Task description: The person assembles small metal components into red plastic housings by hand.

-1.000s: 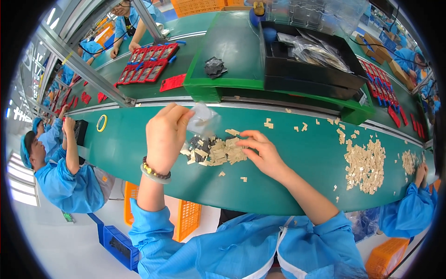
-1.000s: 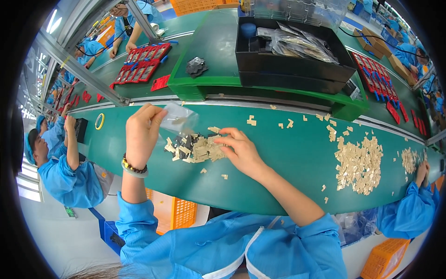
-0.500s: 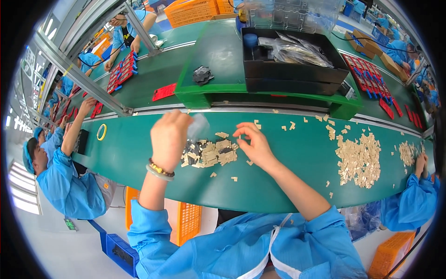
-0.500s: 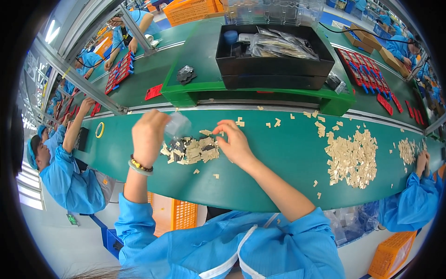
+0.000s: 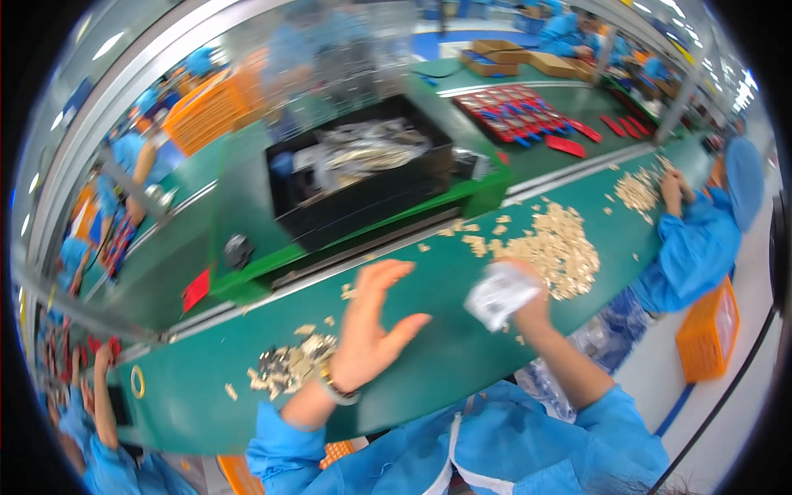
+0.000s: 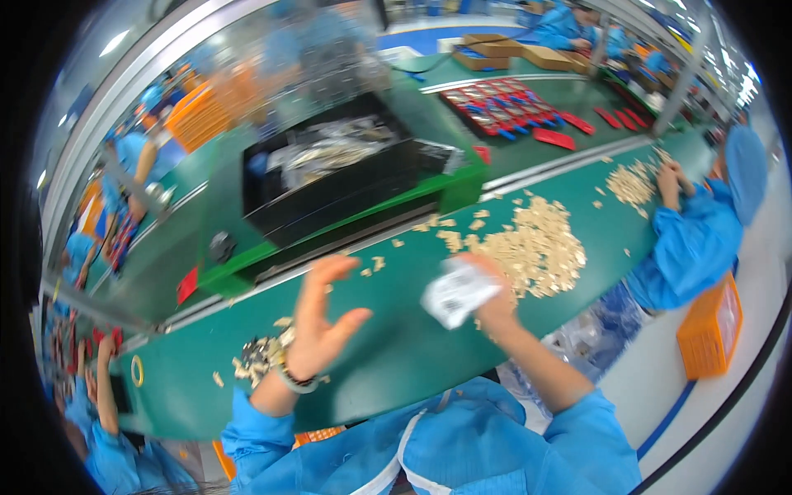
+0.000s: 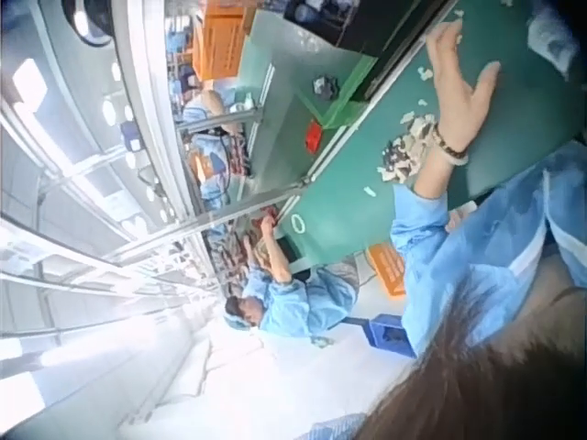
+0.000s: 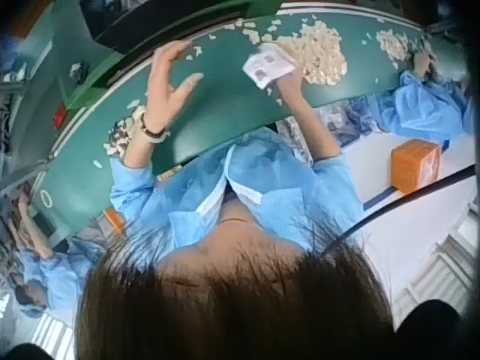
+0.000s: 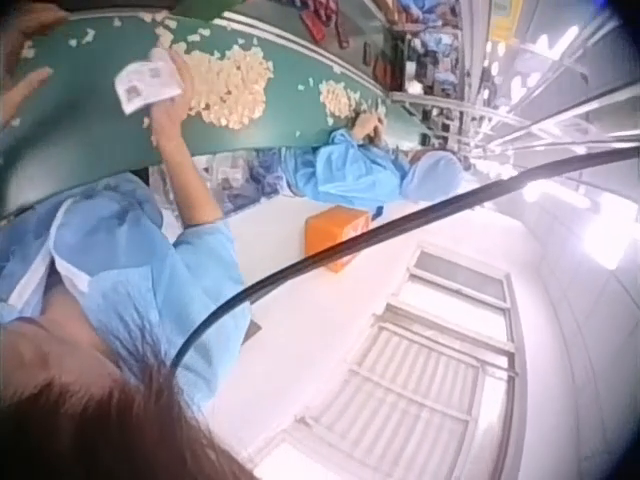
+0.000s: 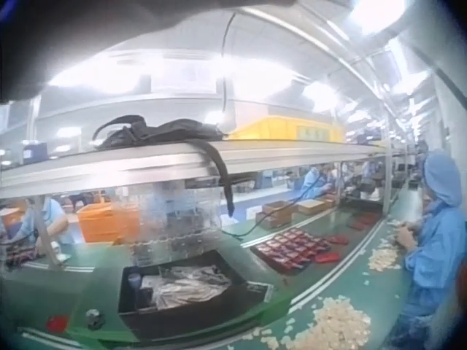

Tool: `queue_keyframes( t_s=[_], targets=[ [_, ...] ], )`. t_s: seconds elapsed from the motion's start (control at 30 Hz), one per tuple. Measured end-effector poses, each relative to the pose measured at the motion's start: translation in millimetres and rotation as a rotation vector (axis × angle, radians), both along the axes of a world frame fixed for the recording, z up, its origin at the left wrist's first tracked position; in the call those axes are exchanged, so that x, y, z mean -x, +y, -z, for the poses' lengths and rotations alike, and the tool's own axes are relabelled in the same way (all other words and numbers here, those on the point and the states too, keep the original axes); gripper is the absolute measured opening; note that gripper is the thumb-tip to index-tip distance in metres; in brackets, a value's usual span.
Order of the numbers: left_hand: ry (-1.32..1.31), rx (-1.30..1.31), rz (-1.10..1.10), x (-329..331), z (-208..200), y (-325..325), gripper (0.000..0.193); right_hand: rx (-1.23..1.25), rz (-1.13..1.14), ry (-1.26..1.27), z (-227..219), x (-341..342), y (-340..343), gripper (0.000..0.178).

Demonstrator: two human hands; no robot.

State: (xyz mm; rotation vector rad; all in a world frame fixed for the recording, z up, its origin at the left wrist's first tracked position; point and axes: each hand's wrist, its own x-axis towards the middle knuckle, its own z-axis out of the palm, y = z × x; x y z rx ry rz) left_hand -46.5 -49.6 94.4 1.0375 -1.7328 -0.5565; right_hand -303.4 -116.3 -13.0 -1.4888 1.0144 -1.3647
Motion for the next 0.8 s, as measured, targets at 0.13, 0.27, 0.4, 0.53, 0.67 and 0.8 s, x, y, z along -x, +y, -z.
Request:
queue_keyframes(
  t_s=[0.13,0.27,0.4,0.53,0.67,0.8],
  targets=[
    [-0.424,0.433,-0.258,-24.0,-33.6,-60.0,0.043,0.096,0.893,0.081,43.1,223.8,29.8,0.017],
    [0.133,-0.008,-0.043,-22.0,-43.0,-75.7,0.043,-0.760,0.897,0.286,146.6,289.6,97.8,0.046],
    [-0.496,-0.327,0.160,-52.9,-9.1,-8.8,0.063,-0.956,0.853,0.597,172.9,287.5,132.7,0.101],
    [-1.029,-0.448,-0.363,-77.2,66.8,52.2,0.074,0.015,1.003,0.984,99.7,253.4,67.5,0.074],
    [-1.000,-0.421,-0.457,-99.2,130.8,87.9,0.073,0.379,0.596,0.994,8.7,157.4,-22.2,0.054],
    [-0.961,-0.478,-0.490,-133.5,133.7,109.2,0.062,0.561,0.130,1.058,-2.0,64.5,-71.1,0.048]
  ],
)
